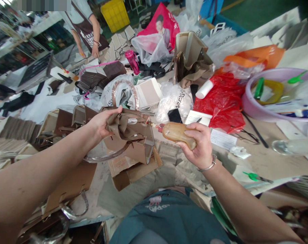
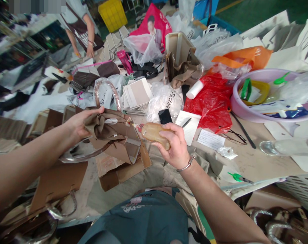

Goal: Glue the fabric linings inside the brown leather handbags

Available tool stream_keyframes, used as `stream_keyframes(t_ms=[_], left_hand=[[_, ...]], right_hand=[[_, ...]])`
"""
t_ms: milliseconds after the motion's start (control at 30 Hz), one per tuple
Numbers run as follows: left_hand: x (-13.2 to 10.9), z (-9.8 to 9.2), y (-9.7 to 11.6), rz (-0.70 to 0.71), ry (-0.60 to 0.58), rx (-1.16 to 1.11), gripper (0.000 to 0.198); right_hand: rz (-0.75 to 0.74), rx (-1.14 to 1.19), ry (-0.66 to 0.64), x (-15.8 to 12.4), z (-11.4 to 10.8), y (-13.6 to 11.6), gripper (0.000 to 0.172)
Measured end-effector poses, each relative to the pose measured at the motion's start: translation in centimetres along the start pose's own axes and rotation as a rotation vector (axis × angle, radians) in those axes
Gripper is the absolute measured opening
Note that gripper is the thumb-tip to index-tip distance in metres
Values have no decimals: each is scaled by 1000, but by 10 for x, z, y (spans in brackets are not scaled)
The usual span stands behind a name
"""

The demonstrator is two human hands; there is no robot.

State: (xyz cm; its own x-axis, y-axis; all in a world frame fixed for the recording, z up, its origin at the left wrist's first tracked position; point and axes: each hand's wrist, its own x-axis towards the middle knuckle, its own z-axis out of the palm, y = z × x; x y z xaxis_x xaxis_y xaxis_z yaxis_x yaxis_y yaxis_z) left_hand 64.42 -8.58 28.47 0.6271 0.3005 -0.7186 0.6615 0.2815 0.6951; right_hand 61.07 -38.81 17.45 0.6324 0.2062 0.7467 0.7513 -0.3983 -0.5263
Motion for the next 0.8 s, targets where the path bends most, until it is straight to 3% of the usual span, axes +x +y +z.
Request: stream_keyframes(t_ms=[100, 333, 567, 800], left_hand=[[1, 1, 1, 9, 6, -11, 19], [1, 7, 2, 6, 12, -8, 17], [6, 4, 1, 11, 18, -7, 16], [3, 8, 2, -9, 40, 48, 19]], right_hand=[[20, 25, -39, -6, 0, 1, 32], [27, 16, 40, 7, -4, 1, 33], [-5, 36, -30, -8, -7, 5, 37], [52, 95, 79, 4, 1, 5, 37]])
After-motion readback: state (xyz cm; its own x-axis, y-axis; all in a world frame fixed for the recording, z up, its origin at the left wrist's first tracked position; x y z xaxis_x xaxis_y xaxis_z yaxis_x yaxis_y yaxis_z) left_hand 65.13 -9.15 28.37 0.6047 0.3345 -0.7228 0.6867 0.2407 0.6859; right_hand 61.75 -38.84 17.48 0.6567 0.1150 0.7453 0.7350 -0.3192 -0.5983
